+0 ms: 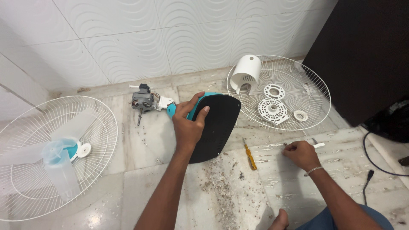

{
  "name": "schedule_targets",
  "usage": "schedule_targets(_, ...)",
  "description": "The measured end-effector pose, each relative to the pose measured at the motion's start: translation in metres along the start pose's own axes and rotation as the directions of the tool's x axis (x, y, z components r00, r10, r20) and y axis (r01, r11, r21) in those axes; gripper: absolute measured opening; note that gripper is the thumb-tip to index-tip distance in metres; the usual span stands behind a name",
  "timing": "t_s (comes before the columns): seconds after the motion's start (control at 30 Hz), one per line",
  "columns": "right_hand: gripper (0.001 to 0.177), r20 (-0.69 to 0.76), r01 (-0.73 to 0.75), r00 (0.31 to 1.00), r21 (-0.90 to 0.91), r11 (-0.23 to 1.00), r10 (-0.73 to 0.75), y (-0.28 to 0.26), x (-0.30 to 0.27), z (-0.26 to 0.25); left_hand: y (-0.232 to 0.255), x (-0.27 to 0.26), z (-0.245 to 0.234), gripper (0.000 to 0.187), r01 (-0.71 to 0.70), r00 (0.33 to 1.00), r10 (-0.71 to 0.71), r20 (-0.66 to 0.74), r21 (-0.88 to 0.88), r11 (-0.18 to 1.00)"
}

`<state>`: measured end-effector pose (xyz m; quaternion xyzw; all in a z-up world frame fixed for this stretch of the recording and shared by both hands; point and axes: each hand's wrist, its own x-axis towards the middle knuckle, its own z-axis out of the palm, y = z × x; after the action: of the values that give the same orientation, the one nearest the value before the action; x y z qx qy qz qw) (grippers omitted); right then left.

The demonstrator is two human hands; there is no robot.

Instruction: The person assembles a disassembled electric fan by securing the base with a screwdriver. They tighten screws on the black base plate while other fan components lie nearby on the floor.

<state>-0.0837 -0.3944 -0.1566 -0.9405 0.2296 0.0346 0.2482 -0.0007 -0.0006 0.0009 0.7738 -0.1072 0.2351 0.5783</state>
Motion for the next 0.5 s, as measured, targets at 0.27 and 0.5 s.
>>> schedule_targets(0.27, 0.03, -0.121, 0.085, 0.99, 0.099, 0.991, -0.072, -0.023, -0.008, -0.038, 0.0, 0.0, -0.002, 0.046, 0.015, 1.0, -0.015, 0.02, 0.003, 1.0)
schedule_targets(0.5, 0.031, -0.183, 0.169, 0.973, 0.159, 0.973, -0.14, -0.08, -0.039, -0.069, -0.001, -0.001, -0.002, 0.046, -0.013, 1.0, 0.013, 0.004, -0.028, 1.0)
